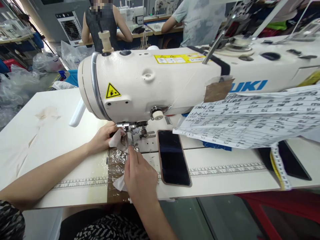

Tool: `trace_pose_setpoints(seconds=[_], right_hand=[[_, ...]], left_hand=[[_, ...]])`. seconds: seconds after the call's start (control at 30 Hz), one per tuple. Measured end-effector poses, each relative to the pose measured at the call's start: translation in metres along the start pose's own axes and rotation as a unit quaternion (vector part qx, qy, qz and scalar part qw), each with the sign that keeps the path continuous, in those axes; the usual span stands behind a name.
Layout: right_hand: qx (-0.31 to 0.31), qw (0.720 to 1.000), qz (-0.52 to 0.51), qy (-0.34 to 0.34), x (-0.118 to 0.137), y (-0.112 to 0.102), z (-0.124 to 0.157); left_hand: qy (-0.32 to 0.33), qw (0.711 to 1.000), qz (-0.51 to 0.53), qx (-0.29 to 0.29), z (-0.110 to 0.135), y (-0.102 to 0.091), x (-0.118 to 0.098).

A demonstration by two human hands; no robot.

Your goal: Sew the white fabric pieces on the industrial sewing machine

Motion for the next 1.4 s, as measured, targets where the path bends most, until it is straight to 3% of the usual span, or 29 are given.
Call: trace_pose_setpoints(seconds=[0.83, 1.2, 1.4], right_hand=[[0.001, 1.000, -0.021, 0.000, 0.0002, -0.0025, 0.0015], [-0.005, 1.000, -0.018, 0.003, -0.0001, -0.0003, -0.0019], [-0.006, 1.000, -0.008, 0.000, 0.0012, -0.0009, -0.0033]], left_hand=[[-0.032, 0.999, 0.022, 0.024, -0.0026, -0.0004, 0.0038], [-0.008, 1.000, 0.010, 0.008, -0.0012, -0.0003, 0.0041], [0.037, 0.998, -0.056, -0.010, -0.0010, 0.0021, -0.0020]])
Point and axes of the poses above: each hand's wrist, its own z-axis away from the middle knuckle, its own y-axis out of the palm, x = y × z, the point moved 5 cm from there along -z, towards the middle knuckle, and after that the axes turned 3 degrees about -y, right-handed, at the moved point
